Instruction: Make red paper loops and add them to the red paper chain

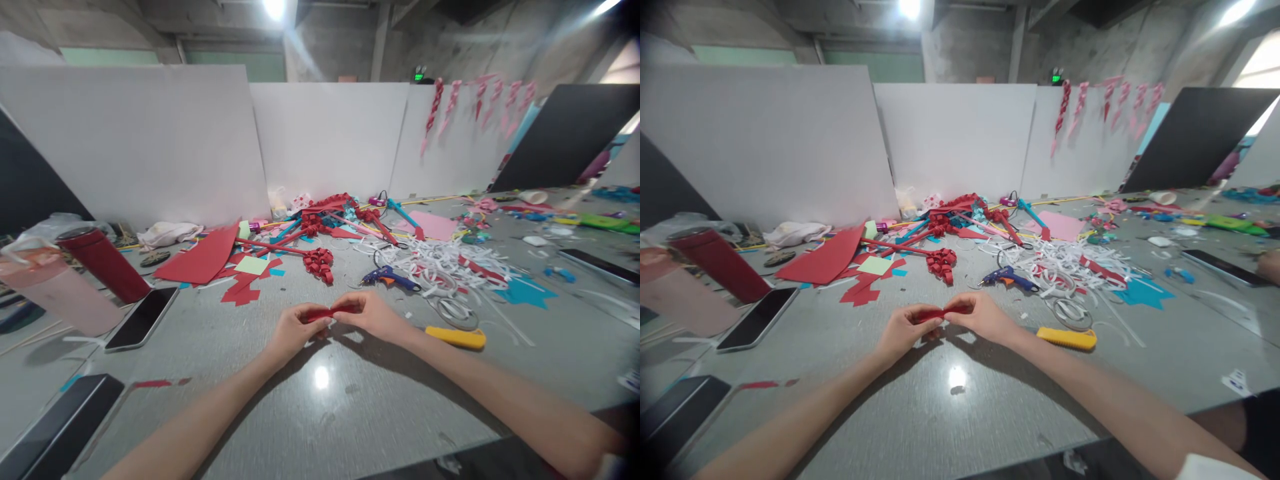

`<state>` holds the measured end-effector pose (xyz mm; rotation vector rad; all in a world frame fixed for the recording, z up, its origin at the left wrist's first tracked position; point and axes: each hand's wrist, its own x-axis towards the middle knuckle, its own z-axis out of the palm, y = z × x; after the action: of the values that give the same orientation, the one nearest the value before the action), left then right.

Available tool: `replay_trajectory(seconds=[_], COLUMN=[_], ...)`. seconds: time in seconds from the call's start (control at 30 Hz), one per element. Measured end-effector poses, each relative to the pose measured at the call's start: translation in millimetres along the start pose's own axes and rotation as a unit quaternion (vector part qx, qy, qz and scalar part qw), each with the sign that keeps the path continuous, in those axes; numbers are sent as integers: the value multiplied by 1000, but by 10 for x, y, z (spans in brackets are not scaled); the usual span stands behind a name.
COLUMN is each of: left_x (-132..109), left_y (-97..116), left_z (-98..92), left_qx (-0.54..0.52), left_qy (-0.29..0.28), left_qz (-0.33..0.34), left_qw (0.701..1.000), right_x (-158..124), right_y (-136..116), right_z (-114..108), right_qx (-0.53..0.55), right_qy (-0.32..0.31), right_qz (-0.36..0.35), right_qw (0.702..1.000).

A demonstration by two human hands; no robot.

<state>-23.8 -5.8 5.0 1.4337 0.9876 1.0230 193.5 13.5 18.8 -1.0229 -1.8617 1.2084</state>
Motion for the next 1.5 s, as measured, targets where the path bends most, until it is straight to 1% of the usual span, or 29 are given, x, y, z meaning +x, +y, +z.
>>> replay_trajectory(seconds=[0.13,0.27,0.5,0.67,1.13,1.3,1.5], left_x=[4,7,7,25,23,20,4], left_y=[19,37,25,-15,-52,-45,-16], left_z=[-10,-10,0,-9,-26,-25,-20], left_qx=[-5,-6,-10,-24,-17,-19,-8], left_qy=[-5,4,6,3,17,27,30], left_qz=[-1,0,-7,-6,0,3,2], left_qw=[1000,1000,1000,1000,1000,999,1000], right_x=[20,37,30,16,-39,-47,-50], right_y=[39,62,32,-9,-141,-142,-145], right_z=[-11,-25,-13,4,17,22,22], right_qx=[16,22,39,31,-1,-3,-13], right_qy=[7,15,15,20,34,36,39], right_qz=[9,15,13,13,5,-11,-10], right_qw=[1000,1000,999,999,999,999,999])
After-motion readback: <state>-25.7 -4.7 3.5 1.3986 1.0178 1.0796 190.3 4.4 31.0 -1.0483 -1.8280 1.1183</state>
